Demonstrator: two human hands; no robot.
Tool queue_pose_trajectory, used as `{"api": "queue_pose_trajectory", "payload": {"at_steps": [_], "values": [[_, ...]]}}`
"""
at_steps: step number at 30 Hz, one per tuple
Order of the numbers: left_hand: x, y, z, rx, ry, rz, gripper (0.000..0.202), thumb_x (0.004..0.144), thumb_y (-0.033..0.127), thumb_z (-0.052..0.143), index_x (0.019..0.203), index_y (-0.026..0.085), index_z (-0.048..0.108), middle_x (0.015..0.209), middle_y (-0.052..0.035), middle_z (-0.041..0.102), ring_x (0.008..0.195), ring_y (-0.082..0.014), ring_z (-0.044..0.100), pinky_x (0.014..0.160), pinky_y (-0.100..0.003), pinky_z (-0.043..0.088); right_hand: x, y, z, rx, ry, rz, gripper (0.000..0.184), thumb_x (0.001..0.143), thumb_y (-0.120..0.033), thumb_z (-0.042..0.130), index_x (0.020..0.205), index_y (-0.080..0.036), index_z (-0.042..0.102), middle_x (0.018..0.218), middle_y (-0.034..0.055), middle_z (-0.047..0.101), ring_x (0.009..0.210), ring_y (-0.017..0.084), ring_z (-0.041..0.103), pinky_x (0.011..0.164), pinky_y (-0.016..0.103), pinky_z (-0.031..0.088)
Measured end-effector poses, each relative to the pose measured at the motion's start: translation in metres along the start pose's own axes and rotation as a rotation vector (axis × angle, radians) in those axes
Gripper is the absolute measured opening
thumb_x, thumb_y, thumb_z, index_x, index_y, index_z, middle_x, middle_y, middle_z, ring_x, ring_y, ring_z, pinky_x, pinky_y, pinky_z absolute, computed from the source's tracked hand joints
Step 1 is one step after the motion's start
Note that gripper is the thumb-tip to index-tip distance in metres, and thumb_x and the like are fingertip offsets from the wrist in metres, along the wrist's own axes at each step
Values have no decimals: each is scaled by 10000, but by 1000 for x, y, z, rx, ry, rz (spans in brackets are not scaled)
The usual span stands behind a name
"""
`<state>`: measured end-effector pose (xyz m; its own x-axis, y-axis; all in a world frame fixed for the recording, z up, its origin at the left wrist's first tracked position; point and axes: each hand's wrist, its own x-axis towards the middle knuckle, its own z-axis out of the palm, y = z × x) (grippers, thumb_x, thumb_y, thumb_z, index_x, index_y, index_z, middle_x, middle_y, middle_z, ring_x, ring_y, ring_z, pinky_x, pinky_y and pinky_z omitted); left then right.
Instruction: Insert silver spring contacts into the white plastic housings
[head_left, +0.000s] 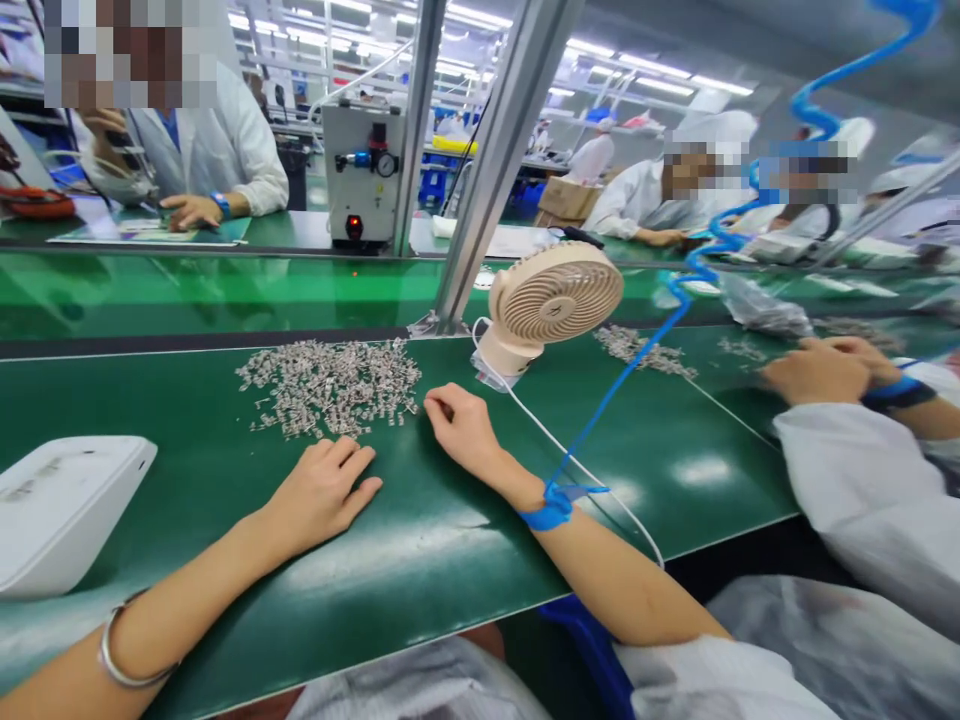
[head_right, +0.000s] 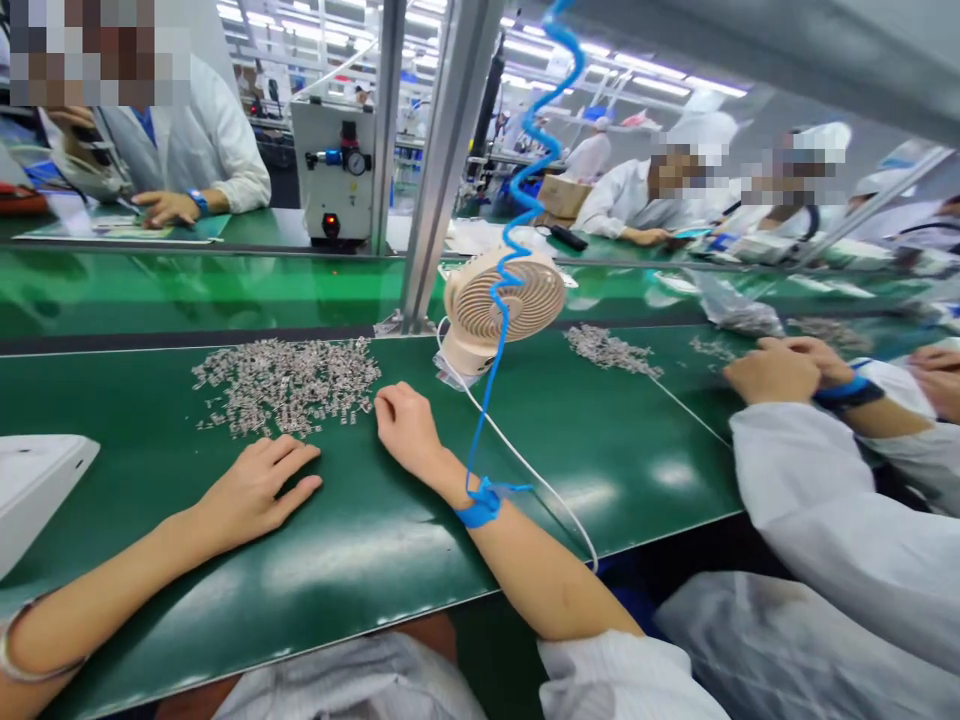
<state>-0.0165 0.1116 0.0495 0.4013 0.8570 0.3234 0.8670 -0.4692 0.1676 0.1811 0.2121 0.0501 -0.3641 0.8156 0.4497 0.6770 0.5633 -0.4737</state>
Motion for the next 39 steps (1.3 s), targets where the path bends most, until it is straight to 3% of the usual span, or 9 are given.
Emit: {"api": "queue_pose_trajectory", "payload": {"at_steps": [6, 9, 13, 16, 20, 27, 31, 34, 39], "values": [[0, -4, 3, -82, 4, -103, 434, 884, 415, 384, 1156, 122, 551, 1256, -166, 514, 1130, -284, 485, 941, -448, 390, 1, 7, -4, 71, 42, 16, 188, 806, -145, 438, 777, -161, 623, 665, 19, 560, 600, 134, 520, 609, 256, 428], [0, -3, 3, -160, 7, -119, 430, 870, 410, 402, 1139, 122, 570, 1271, -160, 512, 1162, -289, 461, 982, -460, 346, -3, 6, 0, 86, 5, 0, 115, 779, -182, 519, 752, -158, 629, 669, 13, 562, 570, 121, 511, 584, 245, 433], [3, 2, -1, -296, 6, -164, 377, 847, 399, 424, 1058, 150, 612, 1167, -122, 588, 1053, -260, 515, 945, -432, 356, -6, 3, 8, 71, -40, -37, 101, 752, -201, 584, 815, -157, 649, 715, 22, 547, 609, 129, 519, 606, 253, 445], [7, 8, -7, -422, 6, -266, 337, 822, 397, 438, 951, 155, 633, 873, -78, 648, 805, -204, 554, 806, -366, 411, -4, 3, 12, 46, -49, -51, 111, 776, -200, 560, 819, -154, 652, 716, 30, 528, 621, 138, 516, 617, 264, 441], [12, 18, -13, -643, -28, -471, 274, 799, 402, 461, 792, 175, 615, 547, 23, 516, 519, -119, 449, 561, -258, 368, 0, 4, 15, 16, -39, -64, 166, 798, -159, 492, 691, -170, 619, 662, 26, 497, 610, 145, 500, 608, 269, 413], [18, 28, -20, -1081, -109, -696, 346, 719, 490, 512, 726, 152, 585, 597, -1, 563, 487, -76, 395, 485, -219, 297, -5, -8, 8, 46, 108, -72, 198, 860, -178, 419, 731, -172, 569, 672, 29, 532, 625, 143, 497, 631, 271, 409], [20, 26, -20, -1193, -46, -782, 459, 705, 528, 500, 937, 137, 562, 694, -5, 573, 453, -49, 287, 445, -210, 214, -20, -31, 7, 68, 67, -317, 222, 901, -190, 411, 761, -167, 582, 714, 39, 563, 673, 144, 501, 655, 271, 400], [20, 24, -20, -1210, -7, -783, 411, 685, 536, 536, 794, 140, 560, 667, 2, 552, 483, -56, 303, 461, -216, 220, -28, -41, 11, 24, 4, -497, 293, 930, -183, 347, 764, -165, 587, 717, 46, 563, 659, 142, 483, 631, 272, 383], [19, 23, -19, -1199, -4, -736, 359, 683, 517, 576, 639, 163, 534, 590, 21, 520, 525, -79, 345, 510, -233, 252, -30, -40, 12, -77, -32, -590, 331, 938, -160, 309, 743, -160, 577, 692, 44, 533, 626, 144, 443, 613, 275, 358]]}}
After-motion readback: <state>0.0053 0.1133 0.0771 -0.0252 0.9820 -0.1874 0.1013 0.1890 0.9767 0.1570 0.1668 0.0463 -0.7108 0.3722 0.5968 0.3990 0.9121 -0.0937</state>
